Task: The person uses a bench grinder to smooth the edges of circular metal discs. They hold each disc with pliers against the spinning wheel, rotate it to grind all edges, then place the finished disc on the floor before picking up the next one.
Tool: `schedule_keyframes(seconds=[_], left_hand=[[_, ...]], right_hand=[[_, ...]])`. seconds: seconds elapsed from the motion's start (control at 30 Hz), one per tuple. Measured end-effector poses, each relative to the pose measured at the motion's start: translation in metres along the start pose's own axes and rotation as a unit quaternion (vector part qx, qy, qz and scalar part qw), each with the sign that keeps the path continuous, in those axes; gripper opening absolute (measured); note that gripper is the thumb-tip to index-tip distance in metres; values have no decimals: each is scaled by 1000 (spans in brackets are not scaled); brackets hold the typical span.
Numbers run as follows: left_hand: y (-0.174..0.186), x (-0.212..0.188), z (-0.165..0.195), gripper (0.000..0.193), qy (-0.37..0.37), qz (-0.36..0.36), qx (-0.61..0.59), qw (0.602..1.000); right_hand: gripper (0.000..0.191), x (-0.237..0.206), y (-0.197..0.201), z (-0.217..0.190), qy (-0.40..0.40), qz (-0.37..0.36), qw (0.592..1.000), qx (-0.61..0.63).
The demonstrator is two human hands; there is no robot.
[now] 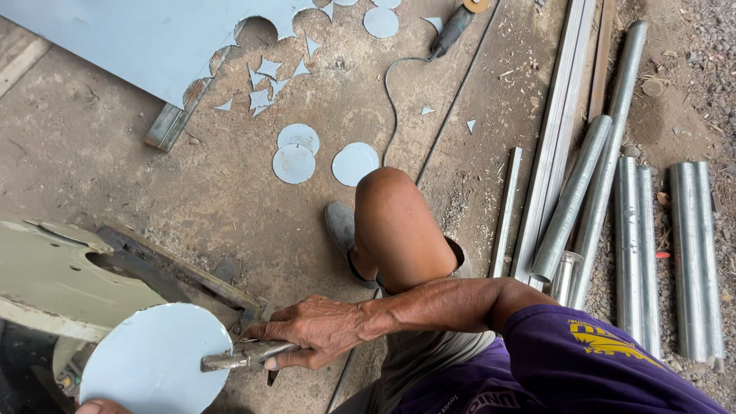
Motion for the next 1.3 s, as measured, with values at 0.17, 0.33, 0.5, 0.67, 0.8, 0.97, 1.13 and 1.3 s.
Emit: schedule_keyframes(seconds=[0.17, 0.33, 0.5, 0.67, 0.8, 0.97, 1.13, 1.3], left_hand=[[-22, -17, -18, 54, 12, -35, -14, 999], [-33, -28, -50, 63, 81, -148, -73, 983], [-80, -101, -72, 76, 21, -446, -88, 890], [-100, -116, -101, 117, -34, -426, -39, 903], [-94, -105, -111, 101, -58, -391, -67, 916], [-97, -101, -126, 84, -118, -343, -69, 929], [-108, -110, -140, 74, -51, -356, -208, 910], [-128, -112, -143, 56, 32, -357, -263, 896]], right_hand=[[60, 3, 1, 4, 61, 74, 995, 10], [59, 8, 26, 3, 5, 120, 987, 106], [45, 2, 51, 6, -136, 238, 952, 138], [28, 10, 39, 17, -185, 287, 907, 247], [29, 14, 34, 12, -91, 287, 915, 269], [29, 14, 22, 27, -158, 226, 945, 177], [32, 14, 8, 60, -286, 244, 899, 226], [23, 22, 22, 51, -162, 243, 940, 175]])
Point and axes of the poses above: each hand's wrist, its own x-axis towards the middle knuckle, its own y-axis out of the back of the hand, z = x × y, the point moved 3 cm from there along x, towards the middle knuckle, and after that the axes turned 2 degrees about -z, right-handed, at the moved point
